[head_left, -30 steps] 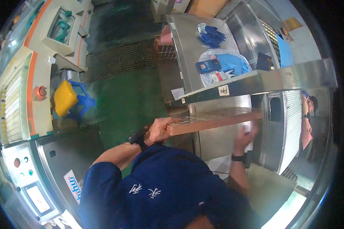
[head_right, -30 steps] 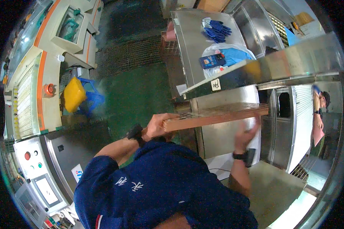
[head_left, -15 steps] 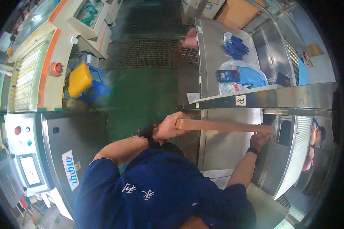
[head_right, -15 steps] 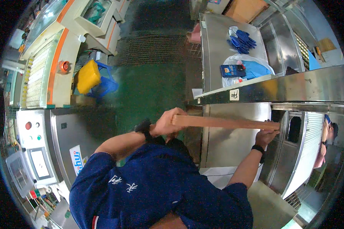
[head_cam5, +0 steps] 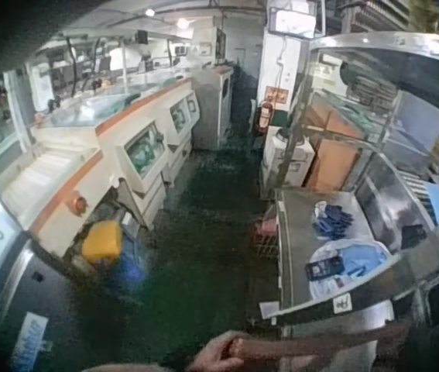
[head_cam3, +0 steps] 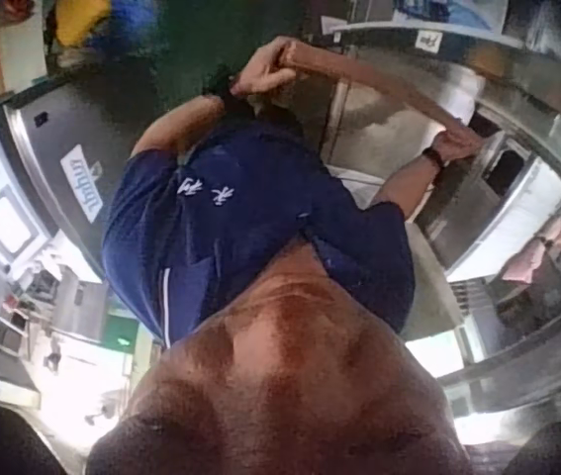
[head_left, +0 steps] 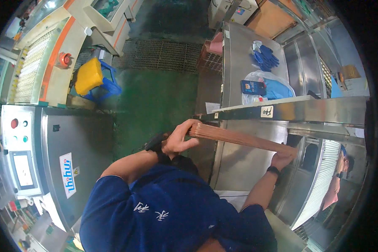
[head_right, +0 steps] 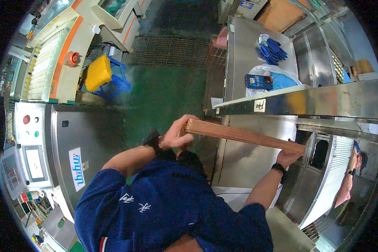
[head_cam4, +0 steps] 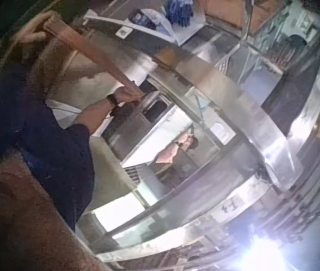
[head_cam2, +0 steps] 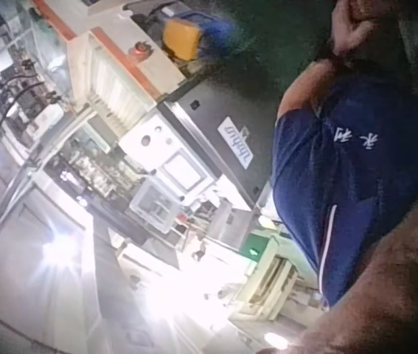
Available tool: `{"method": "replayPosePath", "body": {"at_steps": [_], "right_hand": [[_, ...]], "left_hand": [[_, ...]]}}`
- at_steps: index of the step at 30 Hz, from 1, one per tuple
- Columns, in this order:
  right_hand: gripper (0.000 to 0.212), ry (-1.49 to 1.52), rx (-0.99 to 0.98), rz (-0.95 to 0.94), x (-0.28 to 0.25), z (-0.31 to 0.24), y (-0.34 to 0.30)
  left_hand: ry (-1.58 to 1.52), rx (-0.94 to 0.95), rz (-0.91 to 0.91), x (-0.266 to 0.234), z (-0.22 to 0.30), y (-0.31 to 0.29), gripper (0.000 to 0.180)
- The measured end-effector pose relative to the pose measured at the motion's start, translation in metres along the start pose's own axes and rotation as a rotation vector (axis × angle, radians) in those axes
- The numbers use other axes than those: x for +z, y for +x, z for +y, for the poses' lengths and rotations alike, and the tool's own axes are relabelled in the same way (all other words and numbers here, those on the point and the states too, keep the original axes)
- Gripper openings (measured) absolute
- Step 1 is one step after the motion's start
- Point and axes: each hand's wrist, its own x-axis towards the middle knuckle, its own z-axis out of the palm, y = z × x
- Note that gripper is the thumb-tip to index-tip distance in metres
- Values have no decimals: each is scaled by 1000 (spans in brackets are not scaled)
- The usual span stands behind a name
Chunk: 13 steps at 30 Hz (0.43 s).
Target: Inspecting, sorting, and organizing printed circuit boards or metal plates in a factory setting.
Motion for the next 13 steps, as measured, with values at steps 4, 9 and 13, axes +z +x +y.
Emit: {"method": "replayPosePath", "body": {"at_steps": [4,9,13], "right_hand": [[76,-14,-29,-88,4,22,-1],[59,-386,-199,-160,-151,51,84],[72,-1116,-414,-161,-183,63,114]], "left_hand": [[-4,-118,91,7,-15,-13,36],[69,11,292,25,-16,11,27],[52,13,305,13,-38,22,37]]}}
